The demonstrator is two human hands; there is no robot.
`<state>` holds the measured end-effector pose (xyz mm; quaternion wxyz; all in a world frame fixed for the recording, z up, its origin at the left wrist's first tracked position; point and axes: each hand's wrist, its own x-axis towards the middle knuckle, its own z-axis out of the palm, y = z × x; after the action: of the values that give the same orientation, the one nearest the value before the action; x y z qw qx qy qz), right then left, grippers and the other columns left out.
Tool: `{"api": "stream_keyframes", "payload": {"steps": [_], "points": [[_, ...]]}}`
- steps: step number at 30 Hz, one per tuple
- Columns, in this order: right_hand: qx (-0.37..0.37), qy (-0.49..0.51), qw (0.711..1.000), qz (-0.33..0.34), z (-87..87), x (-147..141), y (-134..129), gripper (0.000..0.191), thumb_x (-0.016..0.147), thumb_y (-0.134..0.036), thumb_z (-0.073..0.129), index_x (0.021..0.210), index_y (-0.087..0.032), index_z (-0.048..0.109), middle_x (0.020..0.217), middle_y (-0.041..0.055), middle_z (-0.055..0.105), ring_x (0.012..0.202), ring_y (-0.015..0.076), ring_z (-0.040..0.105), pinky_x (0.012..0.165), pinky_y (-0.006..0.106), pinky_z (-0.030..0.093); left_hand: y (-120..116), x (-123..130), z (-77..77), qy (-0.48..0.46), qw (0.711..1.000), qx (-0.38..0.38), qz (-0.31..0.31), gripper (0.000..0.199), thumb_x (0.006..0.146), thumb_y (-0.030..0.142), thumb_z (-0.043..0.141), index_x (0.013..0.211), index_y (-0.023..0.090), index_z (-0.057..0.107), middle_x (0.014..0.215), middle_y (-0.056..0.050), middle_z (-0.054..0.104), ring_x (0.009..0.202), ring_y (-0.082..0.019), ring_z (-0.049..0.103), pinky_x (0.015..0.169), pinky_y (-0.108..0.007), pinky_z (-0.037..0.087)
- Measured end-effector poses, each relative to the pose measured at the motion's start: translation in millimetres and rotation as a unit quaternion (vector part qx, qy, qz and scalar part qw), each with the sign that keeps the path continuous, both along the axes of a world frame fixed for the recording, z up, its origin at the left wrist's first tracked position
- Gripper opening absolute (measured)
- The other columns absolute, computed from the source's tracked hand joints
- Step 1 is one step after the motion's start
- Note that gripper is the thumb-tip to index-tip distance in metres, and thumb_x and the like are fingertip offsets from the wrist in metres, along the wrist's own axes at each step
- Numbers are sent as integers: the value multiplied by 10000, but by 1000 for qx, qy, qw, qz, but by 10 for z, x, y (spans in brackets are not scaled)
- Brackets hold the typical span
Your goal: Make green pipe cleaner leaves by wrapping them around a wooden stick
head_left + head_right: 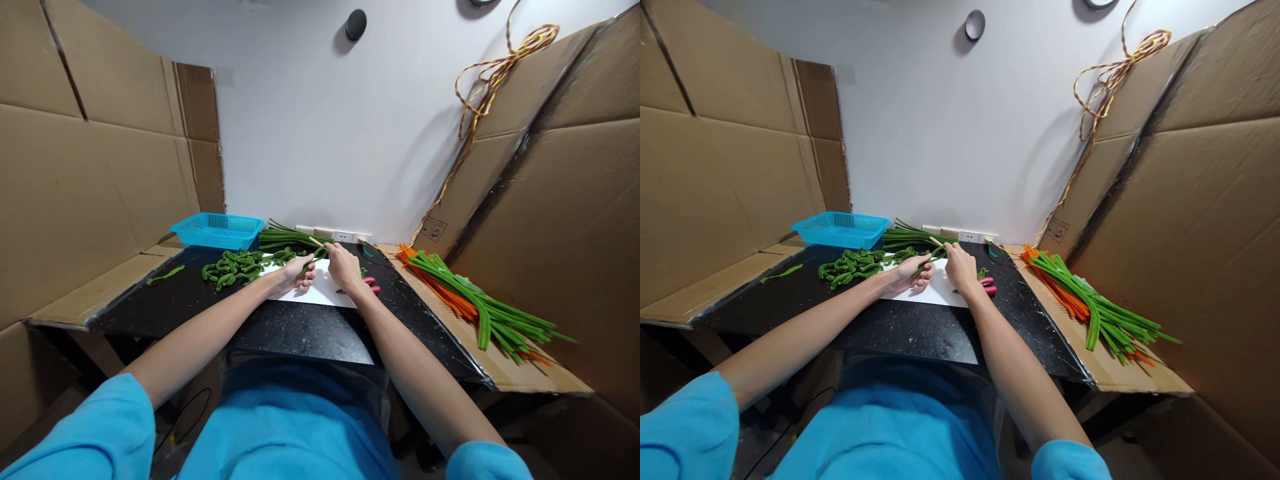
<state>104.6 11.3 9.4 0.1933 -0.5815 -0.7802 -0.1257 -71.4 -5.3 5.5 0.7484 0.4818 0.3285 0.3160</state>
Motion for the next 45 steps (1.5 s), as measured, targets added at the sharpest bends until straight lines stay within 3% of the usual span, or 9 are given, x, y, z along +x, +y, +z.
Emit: {"api": "stream_keyframes", "payload": {"steps": [9, 22, 32, 45], "points": [[-22, 51, 998, -28, 19, 1, 13, 486, 972, -68, 380, 1358, -293, 569, 1293, 88, 667, 1052, 243, 692, 813, 320, 462, 40, -14, -29, -16, 1000, 1, -20, 365, 1072, 386, 290, 753, 224, 358, 599, 56, 324, 405, -111, 362, 358, -201, 298], [-37, 113, 993, -23, -14, 47, 89, 391, 928, -70, 444, 1169, -287, 663, 1045, 59, 736, 953, 240, 690, 739, 293, 418, -2, 2, -12, 28, 998, 28, -39, 364, 1064, 434, 352, 792, 204, 427, 643, 49, 382, 423, -90, 391, 384, -188, 290], [-17, 104, 994, -11, -1, 46, 38, 437, 922, -42, 415, 1196, -282, 656, 1133, 65, 708, 903, 204, 667, 712, 274, 397, -20, 18, 15, 28, 999, 21, -35, 378, 1068, 460, 324, 791, 215, 404, 613, 52, 377, 403, -91, 349, 374, -185, 268], [-5, 183, 983, 8, 11, 63, 80, 377, 902, -76, 454, 1136, -272, 676, 1012, 43, 728, 863, 206, 649, 682, 256, 386, 34, -25, 1, 20, 999, 4, -49, 369, 1058, 497, 318, 812, 228, 371, 625, 50, 387, 416, -104, 397, 376, -193, 308]]}}
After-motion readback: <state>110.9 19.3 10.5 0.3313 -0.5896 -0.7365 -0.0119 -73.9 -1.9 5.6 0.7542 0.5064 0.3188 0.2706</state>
